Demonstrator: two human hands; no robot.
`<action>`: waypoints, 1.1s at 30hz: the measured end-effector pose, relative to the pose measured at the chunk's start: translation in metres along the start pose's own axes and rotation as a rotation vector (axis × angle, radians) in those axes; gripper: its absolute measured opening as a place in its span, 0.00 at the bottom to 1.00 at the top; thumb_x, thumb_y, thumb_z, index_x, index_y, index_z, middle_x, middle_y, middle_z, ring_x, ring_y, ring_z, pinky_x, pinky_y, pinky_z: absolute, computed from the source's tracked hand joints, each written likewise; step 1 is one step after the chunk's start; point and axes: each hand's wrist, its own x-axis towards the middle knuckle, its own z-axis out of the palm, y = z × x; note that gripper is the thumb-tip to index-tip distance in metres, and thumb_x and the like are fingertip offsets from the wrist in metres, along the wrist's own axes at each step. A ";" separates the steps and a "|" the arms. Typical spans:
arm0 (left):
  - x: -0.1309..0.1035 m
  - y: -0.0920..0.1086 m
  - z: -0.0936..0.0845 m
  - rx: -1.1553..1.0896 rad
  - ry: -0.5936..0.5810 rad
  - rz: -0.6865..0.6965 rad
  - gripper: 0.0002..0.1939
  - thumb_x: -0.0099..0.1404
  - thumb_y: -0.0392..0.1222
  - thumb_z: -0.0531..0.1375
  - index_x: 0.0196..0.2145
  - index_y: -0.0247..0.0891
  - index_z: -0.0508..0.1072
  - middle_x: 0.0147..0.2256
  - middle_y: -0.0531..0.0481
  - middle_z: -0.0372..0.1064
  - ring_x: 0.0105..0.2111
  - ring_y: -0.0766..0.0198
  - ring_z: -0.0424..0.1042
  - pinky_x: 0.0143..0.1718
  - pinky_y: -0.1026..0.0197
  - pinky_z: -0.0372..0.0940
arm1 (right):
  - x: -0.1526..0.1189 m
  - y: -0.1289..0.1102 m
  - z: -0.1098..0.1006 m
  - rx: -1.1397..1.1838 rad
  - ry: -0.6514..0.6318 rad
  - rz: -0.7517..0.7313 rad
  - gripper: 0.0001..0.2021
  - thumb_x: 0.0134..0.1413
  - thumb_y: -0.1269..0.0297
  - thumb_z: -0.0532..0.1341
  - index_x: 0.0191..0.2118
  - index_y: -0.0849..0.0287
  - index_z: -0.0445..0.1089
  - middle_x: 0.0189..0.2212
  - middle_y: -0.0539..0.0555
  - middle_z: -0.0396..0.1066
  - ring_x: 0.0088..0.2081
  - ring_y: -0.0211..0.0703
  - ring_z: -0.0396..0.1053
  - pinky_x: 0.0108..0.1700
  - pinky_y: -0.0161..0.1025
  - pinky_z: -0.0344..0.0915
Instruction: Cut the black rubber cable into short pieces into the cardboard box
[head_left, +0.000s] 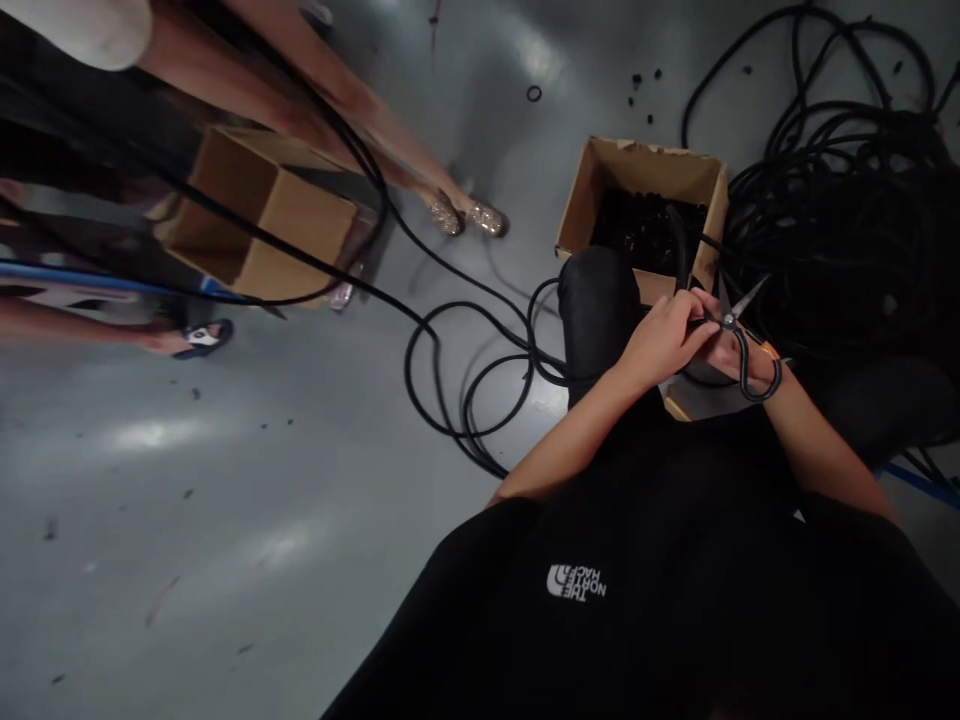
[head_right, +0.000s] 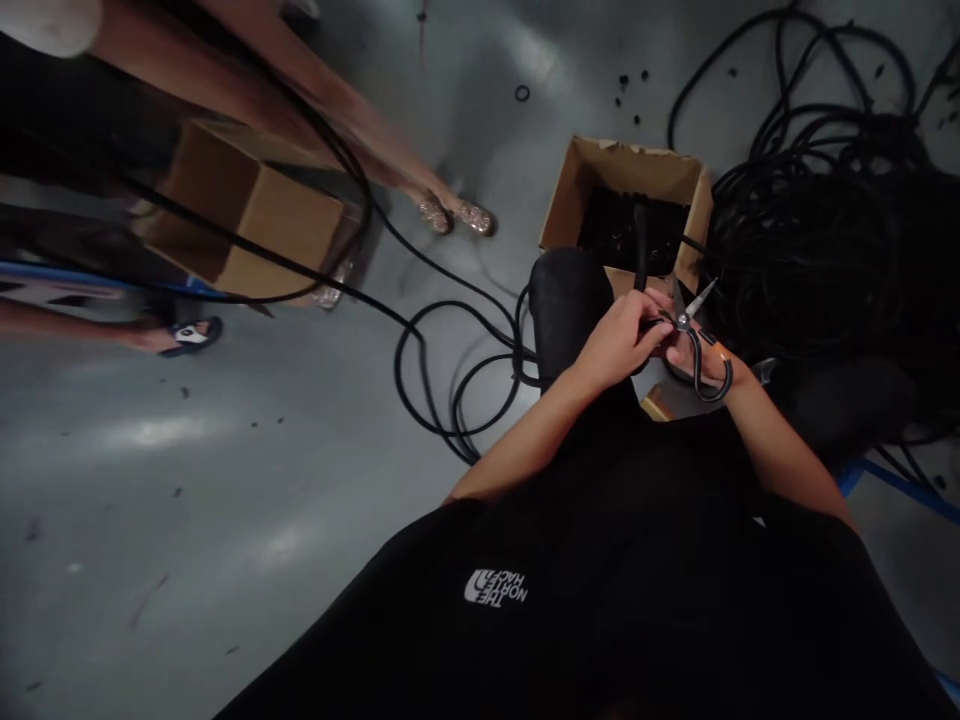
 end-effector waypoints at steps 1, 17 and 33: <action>0.001 -0.001 0.005 0.029 -0.003 -0.014 0.10 0.94 0.49 0.66 0.59 0.40 0.77 0.59 0.34 0.84 0.61 0.39 0.82 0.70 0.37 0.78 | 0.003 -0.001 0.004 -0.011 0.024 0.000 0.51 0.55 0.30 0.86 0.83 0.26 0.79 0.73 0.57 0.87 0.83 0.77 0.77 0.81 0.76 0.81; -0.008 -0.052 0.025 -0.045 0.014 -0.018 0.06 0.92 0.44 0.67 0.57 0.43 0.75 0.60 0.34 0.83 0.63 0.42 0.81 0.70 0.38 0.79 | 0.005 0.027 -0.029 0.112 0.028 0.112 0.22 0.63 0.58 0.82 0.62 0.41 0.91 0.63 0.56 0.91 0.75 0.69 0.85 0.84 0.78 0.78; -0.020 -0.063 0.015 -0.139 0.160 0.146 0.15 0.87 0.51 0.74 0.48 0.46 0.74 0.48 0.42 0.81 0.53 0.46 0.78 0.59 0.43 0.78 | 0.001 0.049 -0.054 0.307 -0.194 0.117 0.53 0.54 0.35 0.82 0.84 0.42 0.80 0.77 0.62 0.85 0.82 0.69 0.78 0.89 0.76 0.66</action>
